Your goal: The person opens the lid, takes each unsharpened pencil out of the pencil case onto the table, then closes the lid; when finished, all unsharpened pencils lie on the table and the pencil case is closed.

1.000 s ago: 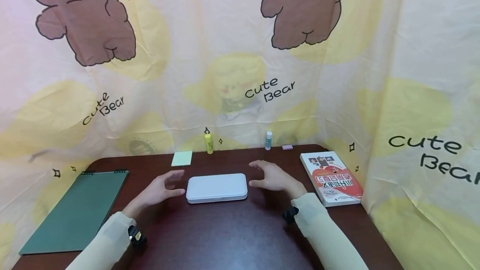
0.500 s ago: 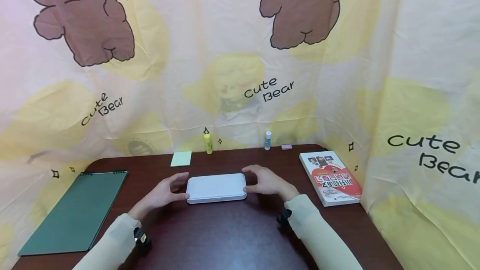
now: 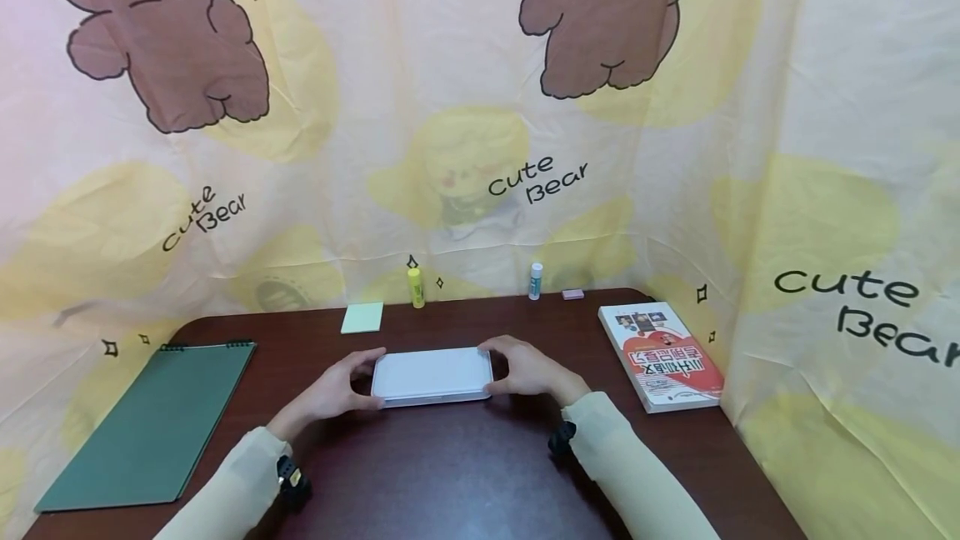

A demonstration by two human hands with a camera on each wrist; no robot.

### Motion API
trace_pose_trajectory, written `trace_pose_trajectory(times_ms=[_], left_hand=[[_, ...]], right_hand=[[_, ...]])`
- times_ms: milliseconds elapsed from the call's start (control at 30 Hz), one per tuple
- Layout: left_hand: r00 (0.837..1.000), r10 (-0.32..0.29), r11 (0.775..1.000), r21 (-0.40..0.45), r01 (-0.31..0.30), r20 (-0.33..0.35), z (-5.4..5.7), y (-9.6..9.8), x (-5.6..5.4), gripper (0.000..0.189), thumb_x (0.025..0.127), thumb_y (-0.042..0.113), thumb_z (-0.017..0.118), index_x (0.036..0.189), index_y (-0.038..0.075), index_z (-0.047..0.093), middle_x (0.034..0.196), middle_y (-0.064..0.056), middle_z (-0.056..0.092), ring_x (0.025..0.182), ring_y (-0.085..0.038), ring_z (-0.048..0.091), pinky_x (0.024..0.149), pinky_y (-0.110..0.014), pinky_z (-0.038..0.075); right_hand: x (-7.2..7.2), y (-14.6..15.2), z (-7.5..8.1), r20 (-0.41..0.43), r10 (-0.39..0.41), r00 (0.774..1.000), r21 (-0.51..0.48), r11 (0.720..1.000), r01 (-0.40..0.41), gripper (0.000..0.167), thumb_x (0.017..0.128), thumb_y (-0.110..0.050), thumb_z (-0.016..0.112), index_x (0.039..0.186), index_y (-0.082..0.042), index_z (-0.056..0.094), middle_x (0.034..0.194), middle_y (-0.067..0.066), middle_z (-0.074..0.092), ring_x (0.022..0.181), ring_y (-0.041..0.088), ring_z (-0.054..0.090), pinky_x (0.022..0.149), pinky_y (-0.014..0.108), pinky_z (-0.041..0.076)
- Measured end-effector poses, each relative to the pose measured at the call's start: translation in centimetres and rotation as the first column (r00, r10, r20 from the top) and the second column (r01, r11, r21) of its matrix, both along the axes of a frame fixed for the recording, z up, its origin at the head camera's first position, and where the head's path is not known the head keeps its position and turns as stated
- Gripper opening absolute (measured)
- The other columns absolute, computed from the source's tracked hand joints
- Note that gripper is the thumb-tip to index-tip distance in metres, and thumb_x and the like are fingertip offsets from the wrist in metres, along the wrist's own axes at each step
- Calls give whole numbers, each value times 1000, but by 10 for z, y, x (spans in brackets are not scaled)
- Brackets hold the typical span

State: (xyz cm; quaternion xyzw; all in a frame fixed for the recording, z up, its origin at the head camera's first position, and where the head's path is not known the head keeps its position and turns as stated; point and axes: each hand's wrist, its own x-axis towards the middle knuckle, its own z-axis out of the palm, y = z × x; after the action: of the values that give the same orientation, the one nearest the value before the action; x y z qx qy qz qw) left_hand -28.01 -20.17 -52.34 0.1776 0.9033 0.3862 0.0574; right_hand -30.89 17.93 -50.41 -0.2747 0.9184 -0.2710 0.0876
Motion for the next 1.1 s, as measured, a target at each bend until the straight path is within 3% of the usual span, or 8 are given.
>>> trace_pose_trajectory(times_ms=[433,1100], left_hand=[[999,23,997,-75,-25,-26,-1,8,-1,97,68,32,93,149,9,45,138,-12,51,113,-21,61,98,-42,48],[999,47,990,-132,-49,-18,-1,15,-5,99,69,35,92,152,11,42,135,-7,56,114,-19,57,99,-43,46]], right_hand=[[-3,-6,-3,-10,38,999,12,999,-38,71,79,-38,83,141,-21,54,146,5,52,133,25,50,110,52,41],[-5,-9,-5,25,-12,1000,41,999,11,75,79,-35,83,146,-23,51,155,5,44,142,29,42,114,56,37]])
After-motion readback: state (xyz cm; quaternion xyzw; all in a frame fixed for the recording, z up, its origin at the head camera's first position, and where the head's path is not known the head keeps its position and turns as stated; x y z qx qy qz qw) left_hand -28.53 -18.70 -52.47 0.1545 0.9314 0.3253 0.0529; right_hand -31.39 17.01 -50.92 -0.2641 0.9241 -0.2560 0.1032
